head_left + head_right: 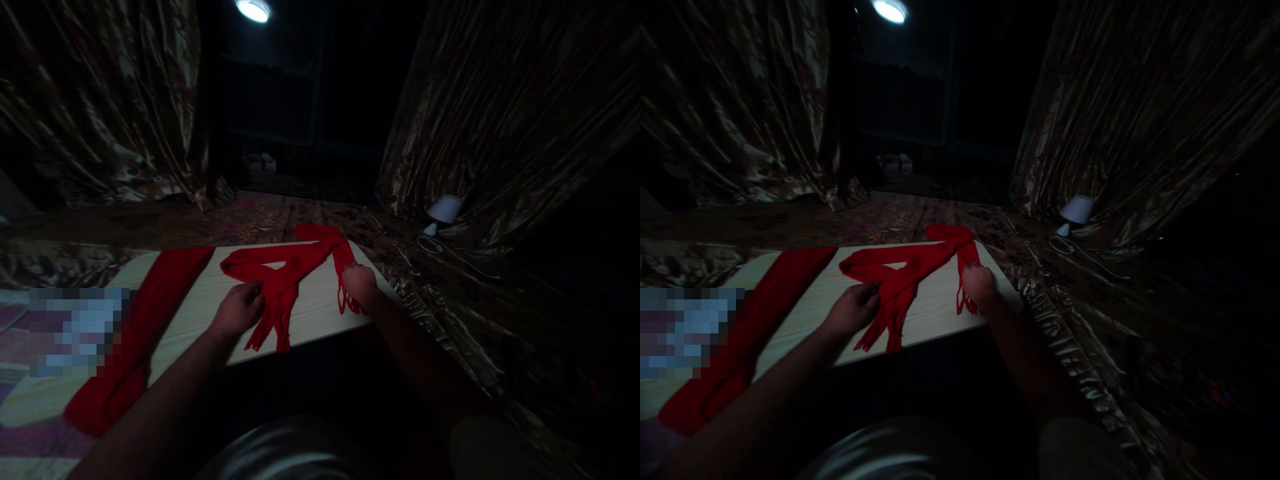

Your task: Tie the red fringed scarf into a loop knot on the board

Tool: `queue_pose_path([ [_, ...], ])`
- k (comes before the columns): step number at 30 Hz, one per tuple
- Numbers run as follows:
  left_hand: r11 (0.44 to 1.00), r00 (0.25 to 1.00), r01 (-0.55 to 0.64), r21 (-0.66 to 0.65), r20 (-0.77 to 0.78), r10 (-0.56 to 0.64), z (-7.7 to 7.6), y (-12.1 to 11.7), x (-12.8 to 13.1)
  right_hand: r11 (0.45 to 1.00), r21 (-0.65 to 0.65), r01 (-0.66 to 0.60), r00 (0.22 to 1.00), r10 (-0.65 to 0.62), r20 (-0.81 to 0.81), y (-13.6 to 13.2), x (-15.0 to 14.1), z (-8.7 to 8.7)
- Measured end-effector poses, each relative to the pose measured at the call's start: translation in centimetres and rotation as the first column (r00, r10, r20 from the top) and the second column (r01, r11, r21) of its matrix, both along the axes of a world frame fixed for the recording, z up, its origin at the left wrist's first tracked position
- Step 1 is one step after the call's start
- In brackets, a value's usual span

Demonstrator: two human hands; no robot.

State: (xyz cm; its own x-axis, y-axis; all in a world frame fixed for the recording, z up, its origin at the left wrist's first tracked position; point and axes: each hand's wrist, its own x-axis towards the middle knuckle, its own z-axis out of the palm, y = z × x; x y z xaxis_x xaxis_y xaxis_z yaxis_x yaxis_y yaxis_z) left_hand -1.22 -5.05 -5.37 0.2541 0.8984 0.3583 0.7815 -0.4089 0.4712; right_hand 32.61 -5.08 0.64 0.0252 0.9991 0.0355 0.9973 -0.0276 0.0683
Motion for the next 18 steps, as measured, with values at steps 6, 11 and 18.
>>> queue_pose_path([
  [6,1.0,1.0,0.001,0.016,-0.03,-0.001,0.0,0.0,0.0,0.996,0.06,-0.066,0.987,0.056,0.153,0.3,0.0,-0.8],
  [11,1.0,1.0,-0.003,0.01,-0.023,0.003,0.1,-0.1,0.0,0.99,0.023,-0.141,0.967,0.132,0.219,0.3,-0.2,-1.5],
  [18,1.0,1.0,0.015,0.025,-0.015,-0.015,0.0,0.0,0.0,0.985,0.022,-0.173,0.947,0.16,0.278,0.1,-0.8,-2.0],
])
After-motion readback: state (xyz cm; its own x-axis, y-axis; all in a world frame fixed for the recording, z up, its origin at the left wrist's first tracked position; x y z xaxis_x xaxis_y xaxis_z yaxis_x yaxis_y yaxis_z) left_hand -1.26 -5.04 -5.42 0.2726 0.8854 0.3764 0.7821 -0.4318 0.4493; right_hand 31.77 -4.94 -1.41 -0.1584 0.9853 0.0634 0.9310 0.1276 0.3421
